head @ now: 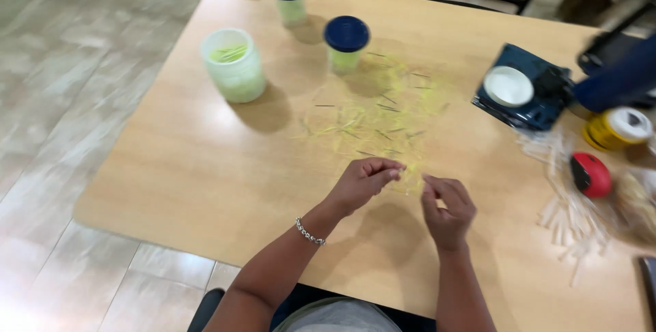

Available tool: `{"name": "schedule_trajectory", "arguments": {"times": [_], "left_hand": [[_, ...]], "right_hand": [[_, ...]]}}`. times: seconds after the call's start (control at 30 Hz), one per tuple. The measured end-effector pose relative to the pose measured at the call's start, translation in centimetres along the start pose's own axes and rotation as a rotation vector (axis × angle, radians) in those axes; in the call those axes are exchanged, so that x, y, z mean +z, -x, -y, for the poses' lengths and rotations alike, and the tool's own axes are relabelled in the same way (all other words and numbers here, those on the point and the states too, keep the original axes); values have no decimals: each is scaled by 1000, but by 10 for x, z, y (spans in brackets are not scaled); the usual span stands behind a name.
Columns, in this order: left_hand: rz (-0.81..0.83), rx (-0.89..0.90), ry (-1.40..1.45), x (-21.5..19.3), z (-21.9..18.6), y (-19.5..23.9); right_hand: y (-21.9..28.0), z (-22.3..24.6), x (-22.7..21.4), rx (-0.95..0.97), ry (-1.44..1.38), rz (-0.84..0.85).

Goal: The person sits at a table and repeatedly picks up small metal hooks and yellow fishing line. They thread the line through the eye of the hook and tie a knot to secure it. The completed rigs are placed on the table, and the person occasionally reaches for more hooks or line from nearby containers.

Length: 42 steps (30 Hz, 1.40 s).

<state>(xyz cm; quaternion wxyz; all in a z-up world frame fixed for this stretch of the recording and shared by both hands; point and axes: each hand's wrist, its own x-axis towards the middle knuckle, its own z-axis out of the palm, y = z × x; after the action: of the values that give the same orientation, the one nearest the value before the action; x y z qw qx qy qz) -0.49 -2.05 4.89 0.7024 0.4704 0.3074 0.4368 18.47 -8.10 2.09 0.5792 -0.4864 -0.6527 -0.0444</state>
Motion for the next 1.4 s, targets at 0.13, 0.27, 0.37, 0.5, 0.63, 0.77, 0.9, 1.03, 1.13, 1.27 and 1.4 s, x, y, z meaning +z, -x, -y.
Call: {"name": "schedule_trajectory", "arguments": {"times": [0.13, 0.27, 0.37, 0.5, 0.63, 0.77, 0.9, 1.03, 1.13, 1.27, 1.4], "left_hand": [[-109, 252, -355, -70, -29, -28], [-453, 682, -1288, -194, -86, -89], [-646, 676, -1648, -294, -117, -137], [-229, 301, -2556, -388, -129, -181], [-96, -91, -2271, -375, -151, -206], [-134, -423, -2088, -349, -169, -210], [-146, -484, -2124, -347, -168, -218], [56, -128, -2506, -434, -115, -254], [-262, 245, -1747, -447, -90, -248], [-165, 524, -2048, -242, -41, -160], [288, 528, -1522, -119, -19, -95]], "right_hand": [[9, -17, 2, 34, -4, -28], [4, -14, 4, 64, -14, -30], [0, -4, 6, 72, -1, -34], [-10, 6, 3, 119, 11, -3], [-10, 1, 1, 70, 126, 26], [-12, -2, -1, 70, 63, 43], [-16, -1, -2, 55, 35, 70], [-8, -7, 2, 76, 64, 69], [9, -21, 10, 186, 222, 297], [26, -29, 25, 229, 290, 592], [38, -36, 37, 124, 280, 547]]}}
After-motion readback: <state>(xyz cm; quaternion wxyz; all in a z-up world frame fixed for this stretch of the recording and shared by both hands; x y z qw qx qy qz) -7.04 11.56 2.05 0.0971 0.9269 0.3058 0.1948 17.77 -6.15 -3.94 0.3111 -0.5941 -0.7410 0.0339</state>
